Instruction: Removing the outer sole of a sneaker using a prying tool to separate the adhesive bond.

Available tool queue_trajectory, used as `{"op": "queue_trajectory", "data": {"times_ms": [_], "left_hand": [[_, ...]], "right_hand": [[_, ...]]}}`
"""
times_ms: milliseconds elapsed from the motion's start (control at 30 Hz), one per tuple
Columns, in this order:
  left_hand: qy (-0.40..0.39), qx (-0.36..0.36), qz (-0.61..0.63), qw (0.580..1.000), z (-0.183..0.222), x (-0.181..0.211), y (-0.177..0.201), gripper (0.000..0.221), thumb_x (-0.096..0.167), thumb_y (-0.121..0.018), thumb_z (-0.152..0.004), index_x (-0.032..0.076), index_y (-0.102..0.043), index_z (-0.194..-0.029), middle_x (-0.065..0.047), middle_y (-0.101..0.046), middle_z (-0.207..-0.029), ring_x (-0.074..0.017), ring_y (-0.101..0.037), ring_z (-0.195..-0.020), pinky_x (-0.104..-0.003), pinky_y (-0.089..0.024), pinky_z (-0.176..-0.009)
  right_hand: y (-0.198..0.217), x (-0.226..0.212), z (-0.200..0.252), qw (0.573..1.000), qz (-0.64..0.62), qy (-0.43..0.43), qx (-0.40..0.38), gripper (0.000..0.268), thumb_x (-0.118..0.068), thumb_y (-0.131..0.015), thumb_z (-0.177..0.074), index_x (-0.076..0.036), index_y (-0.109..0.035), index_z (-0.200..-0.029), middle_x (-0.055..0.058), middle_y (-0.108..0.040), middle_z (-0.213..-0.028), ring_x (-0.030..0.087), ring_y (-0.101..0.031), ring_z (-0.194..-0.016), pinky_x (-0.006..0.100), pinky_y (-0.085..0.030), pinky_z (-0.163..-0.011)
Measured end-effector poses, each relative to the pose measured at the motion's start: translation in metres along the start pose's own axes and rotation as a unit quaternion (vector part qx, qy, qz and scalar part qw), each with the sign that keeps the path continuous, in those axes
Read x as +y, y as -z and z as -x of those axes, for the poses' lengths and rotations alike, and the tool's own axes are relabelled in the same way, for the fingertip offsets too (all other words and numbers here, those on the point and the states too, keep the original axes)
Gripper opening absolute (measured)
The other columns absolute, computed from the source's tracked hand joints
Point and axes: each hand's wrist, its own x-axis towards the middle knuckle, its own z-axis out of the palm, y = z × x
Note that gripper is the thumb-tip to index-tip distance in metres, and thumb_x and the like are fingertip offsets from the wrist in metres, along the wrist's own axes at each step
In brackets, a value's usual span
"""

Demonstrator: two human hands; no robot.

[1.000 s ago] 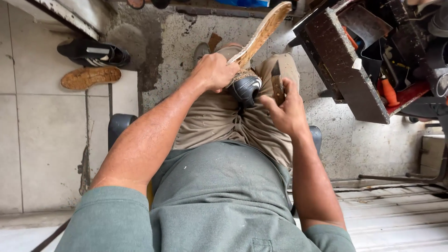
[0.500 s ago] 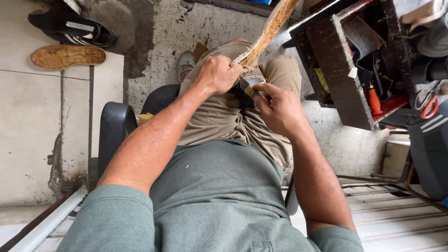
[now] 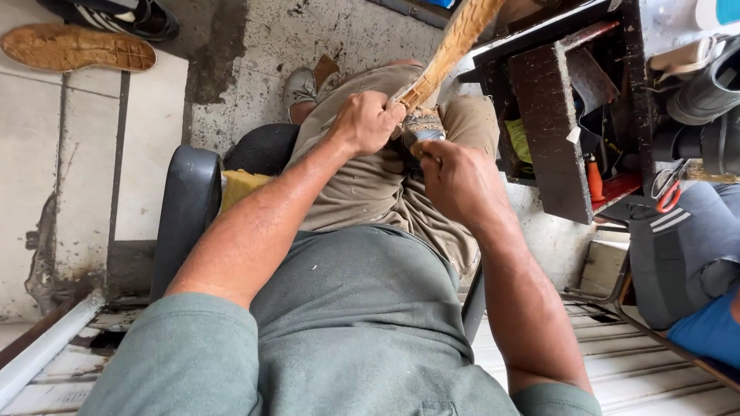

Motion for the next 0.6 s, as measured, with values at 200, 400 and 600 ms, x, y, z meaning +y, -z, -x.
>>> {"op": "queue_trajectory", "data": {"times_ms": [200,400,600], "left_hand": [[0.011,0.001,0.1,0.995,-0.016,-0.04,-0.014,0.043,0.05,-0.064,-0.081,0.011,-0.067,-0.064,-0.01,-0.065,-0.051,-0.023,-0.074,-0.057,-0.034,-0.058,-0.059],[0.025,-0.005,0.177,0.984,-0.007,-0.043,-0.014,0.035,0.039,-0.062,-0.087,0.007,-0.07,-0.077,-0.017,-0.07,-0.059,-0.0205,-0.076,-0.057,-0.03,-0.062,-0.056],[0.037,0.003,0.276,0.96,0.002,-0.028,0.013,0.041,0.032,-0.061,-0.09,-0.008,-0.068,-0.094,-0.029,-0.073,-0.077,-0.0272,-0.079,-0.071,-0.035,-0.069,-0.064]], "right_hand": [[-0.011,0.002,-0.001,0.999,0.034,0.017,0.013,0.028,-0.036,-0.055,-0.097,-0.029,-0.075,-0.115,0.016,-0.074,-0.1,0.045,-0.07,-0.098,0.058,-0.056,-0.087],[-0.004,-0.009,0.004,0.997,0.067,0.019,-0.028,0.029,-0.034,-0.052,-0.096,-0.026,-0.076,-0.112,0.017,-0.074,-0.099,0.044,-0.071,-0.098,0.057,-0.057,-0.087],[-0.012,0.027,0.03,0.992,-0.122,0.013,-0.001,0.02,-0.024,-0.077,-0.082,-0.015,-0.068,-0.097,0.016,-0.075,-0.092,0.034,-0.068,-0.086,0.046,-0.054,-0.08]]}}
